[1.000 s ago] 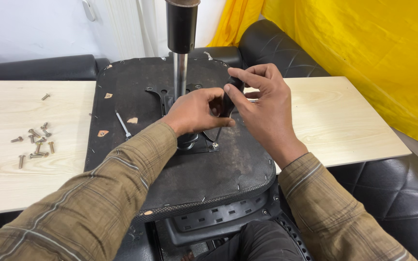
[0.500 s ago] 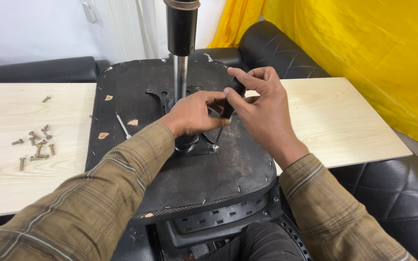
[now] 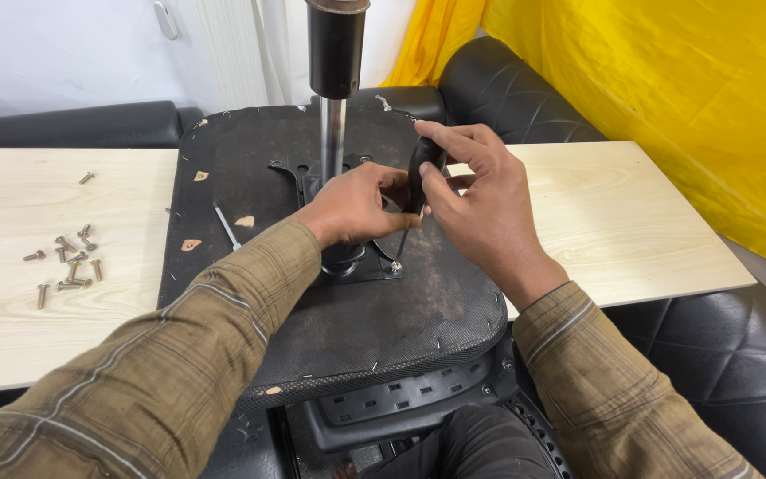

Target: The person removes a gas lift from a chair seat base, then attaches a plastic frame to the underside of the seat using a screwdriver and screws. The person aligns the frame, inserts screws, and tightens them to secure the frame to the seat.

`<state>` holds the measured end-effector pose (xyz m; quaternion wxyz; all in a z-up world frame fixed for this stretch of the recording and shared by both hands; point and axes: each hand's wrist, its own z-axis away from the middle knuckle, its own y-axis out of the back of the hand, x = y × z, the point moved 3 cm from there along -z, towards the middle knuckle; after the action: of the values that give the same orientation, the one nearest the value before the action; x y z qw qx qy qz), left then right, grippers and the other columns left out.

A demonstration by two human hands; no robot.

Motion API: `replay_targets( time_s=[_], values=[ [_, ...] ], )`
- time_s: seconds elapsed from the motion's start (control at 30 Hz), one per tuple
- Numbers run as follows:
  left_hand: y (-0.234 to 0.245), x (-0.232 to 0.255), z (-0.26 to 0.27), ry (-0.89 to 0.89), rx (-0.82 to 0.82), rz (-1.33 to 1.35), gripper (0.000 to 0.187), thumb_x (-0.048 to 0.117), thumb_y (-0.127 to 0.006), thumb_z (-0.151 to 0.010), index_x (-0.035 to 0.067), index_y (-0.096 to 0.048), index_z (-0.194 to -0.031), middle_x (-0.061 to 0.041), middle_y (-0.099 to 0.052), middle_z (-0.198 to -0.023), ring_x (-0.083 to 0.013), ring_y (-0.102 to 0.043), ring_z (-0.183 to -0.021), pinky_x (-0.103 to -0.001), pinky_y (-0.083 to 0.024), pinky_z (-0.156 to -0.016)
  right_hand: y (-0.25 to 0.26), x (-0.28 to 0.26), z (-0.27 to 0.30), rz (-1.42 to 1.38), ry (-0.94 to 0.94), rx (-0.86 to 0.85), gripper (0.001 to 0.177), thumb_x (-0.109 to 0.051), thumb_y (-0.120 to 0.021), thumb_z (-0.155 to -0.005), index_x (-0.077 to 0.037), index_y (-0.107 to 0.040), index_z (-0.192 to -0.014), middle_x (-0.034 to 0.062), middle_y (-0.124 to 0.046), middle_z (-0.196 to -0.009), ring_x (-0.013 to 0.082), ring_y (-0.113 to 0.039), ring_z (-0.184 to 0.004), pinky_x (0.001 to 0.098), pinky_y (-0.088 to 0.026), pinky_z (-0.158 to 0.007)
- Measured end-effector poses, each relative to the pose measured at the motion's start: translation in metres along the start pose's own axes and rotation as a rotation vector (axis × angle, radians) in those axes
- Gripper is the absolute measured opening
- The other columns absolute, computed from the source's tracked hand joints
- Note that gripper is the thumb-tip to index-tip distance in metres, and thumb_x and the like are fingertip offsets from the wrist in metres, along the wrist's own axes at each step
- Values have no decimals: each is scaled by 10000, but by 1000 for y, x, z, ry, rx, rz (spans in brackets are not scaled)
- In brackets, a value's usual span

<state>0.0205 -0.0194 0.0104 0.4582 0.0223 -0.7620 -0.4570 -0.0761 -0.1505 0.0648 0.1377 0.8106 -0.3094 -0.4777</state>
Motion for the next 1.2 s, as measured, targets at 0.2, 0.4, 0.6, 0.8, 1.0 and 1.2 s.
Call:
replay_targets(
  time_s=[0.2, 0.4, 0.6, 0.8, 1.0, 1.2],
  values=[
    [-4, 4, 4, 172, 2, -84, 568, 518, -895, -669, 182, -719, -1092, -25, -762, -918, -158, -714, -829, -322, -546, -787, 1, -5, 5, 145, 164, 65, 363, -142, -766, -932, -91, -732, -1289, 84, -615, -1098, 127, -661, -930, 265, -606, -752],
    [2, 7, 5, -14, 7, 47, 472, 404, -843, -711, 222, -733, -1133, 81, -783, -947, -88, -738, -881, -292, -533, -833, 3, 1, 5, 31, 116, 66, 331, -93, -671, -931, -77, -717, -1258, 102, -717, -1212, 141, -728, -1022, 280, -662, -807],
    [-7, 5, 10, 156, 20, -20, 508, 428, -876, -684, 176, -719, -1096, 20, -745, -941, -153, -733, -901, -331, -554, -850, 3, 4, 5, 50, 116, 24, 403, -136, -765, -912, -48, -657, -1290, 81, -756, -1022, 157, -764, -938, 300, -644, -778],
    [-61, 17, 74, -327, 528, -260, 497, 169, -835, -766, 86, -607, -1200, -91, -637, -1186, -282, -615, -1129, -409, -437, -919, 32, 18, 28, 151, -38, 137, 397, -177, -785, -901, 6, -636, -1220, 73, -726, -885, 132, -737, -787, 272, -616, -658],
    [-104, -28, 76, 222, 348, -15, 426, 217, -729, -863, 71, -606, -1244, -87, -655, -1091, -323, -672, -985, -442, -527, -806, 55, 37, 57, 217, -369, 163, 309, -258, -808, -884, 5, -693, -998, 42, -703, -737, 113, -704, -644, 229, -547, -544],
    [-108, -39, 59, 313, 298, -67, 172, 274, -662, -942, 179, -714, -1076, -7, -689, -998, -277, -709, -917, -433, -538, -795, 59, 57, 77, 12, -401, 282, 312, -230, -793, -880, 13, -655, -1018, 70, -679, -781, 127, -731, -673, 237, -609, -609]
  ],
)
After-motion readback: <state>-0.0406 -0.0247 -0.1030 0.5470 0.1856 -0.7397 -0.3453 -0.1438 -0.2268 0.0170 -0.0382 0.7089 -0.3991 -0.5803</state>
